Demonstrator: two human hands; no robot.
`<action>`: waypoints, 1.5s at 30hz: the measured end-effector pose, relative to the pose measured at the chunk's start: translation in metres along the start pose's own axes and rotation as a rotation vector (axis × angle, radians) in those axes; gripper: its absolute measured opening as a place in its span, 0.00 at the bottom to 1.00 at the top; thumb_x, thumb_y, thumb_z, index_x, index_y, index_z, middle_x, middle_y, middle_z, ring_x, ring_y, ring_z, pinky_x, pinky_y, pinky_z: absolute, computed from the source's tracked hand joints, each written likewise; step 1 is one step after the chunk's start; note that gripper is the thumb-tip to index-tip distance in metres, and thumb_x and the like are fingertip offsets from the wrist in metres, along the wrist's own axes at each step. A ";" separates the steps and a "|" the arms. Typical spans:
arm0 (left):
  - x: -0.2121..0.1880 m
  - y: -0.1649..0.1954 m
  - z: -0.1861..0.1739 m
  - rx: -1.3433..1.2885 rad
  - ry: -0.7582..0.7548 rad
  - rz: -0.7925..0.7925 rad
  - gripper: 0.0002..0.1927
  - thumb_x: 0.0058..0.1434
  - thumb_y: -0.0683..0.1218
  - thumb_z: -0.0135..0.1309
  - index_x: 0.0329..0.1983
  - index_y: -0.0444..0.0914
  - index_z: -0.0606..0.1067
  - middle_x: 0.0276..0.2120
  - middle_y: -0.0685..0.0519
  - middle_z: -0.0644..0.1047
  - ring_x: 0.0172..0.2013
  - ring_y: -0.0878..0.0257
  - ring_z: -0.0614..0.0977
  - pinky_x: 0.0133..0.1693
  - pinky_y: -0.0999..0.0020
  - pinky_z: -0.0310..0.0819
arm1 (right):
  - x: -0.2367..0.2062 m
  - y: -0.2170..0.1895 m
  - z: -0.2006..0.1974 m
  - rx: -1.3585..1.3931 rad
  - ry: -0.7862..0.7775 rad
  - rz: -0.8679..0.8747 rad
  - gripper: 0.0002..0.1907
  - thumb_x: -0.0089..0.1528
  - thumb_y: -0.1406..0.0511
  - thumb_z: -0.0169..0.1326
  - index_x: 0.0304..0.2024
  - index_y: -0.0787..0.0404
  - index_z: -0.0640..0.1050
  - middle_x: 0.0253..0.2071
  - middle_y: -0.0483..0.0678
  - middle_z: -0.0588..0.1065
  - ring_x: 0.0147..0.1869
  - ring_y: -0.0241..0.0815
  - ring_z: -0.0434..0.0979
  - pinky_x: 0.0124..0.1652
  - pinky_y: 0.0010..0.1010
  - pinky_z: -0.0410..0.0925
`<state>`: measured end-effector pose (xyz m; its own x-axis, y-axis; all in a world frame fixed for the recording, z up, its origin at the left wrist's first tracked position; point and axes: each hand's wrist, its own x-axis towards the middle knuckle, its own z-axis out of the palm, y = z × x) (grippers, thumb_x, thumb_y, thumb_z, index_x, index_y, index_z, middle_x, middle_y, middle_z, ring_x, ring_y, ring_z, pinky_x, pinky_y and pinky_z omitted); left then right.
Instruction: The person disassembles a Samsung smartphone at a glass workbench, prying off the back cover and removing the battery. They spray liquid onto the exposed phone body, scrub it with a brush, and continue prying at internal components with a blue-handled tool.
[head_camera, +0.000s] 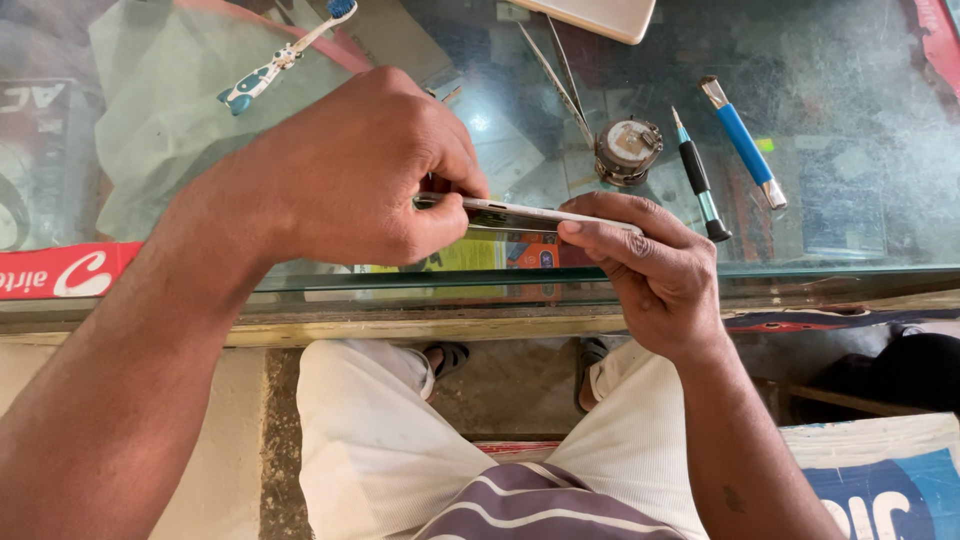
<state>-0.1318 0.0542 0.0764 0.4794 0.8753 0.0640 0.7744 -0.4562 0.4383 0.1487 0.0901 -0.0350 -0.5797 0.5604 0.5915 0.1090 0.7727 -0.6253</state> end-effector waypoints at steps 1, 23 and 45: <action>-0.003 -0.002 0.001 -0.050 0.042 0.032 0.10 0.50 0.42 0.59 0.35 0.35 0.83 0.31 0.47 0.82 0.29 0.53 0.83 0.35 0.61 0.76 | 0.000 0.000 0.000 0.003 0.005 -0.002 0.20 0.68 0.79 0.55 0.57 0.53 0.79 0.56 0.51 0.78 0.57 0.42 0.83 0.49 0.26 0.79; -0.050 -0.017 0.075 -0.310 0.630 -0.051 0.14 0.59 0.39 0.69 0.48 0.38 0.82 0.42 0.49 0.85 0.39 0.64 0.88 0.41 0.73 0.81 | -0.003 0.006 0.003 0.005 0.042 -0.039 0.18 0.69 0.77 0.57 0.56 0.53 0.79 0.55 0.50 0.79 0.54 0.42 0.84 0.48 0.27 0.80; -0.050 -0.005 0.091 -0.357 0.744 -0.061 0.13 0.64 0.34 0.63 0.51 0.36 0.81 0.44 0.48 0.85 0.40 0.63 0.88 0.42 0.74 0.83 | -0.007 0.007 0.005 -0.020 0.078 0.237 0.10 0.68 0.72 0.59 0.52 0.65 0.78 0.45 0.49 0.83 0.41 0.30 0.82 0.38 0.19 0.74</action>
<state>-0.1217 -0.0019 -0.0108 -0.0547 0.8314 0.5529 0.5523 -0.4361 0.7105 0.1498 0.0897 -0.0459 -0.4717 0.7476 0.4675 0.2513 0.6222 -0.7414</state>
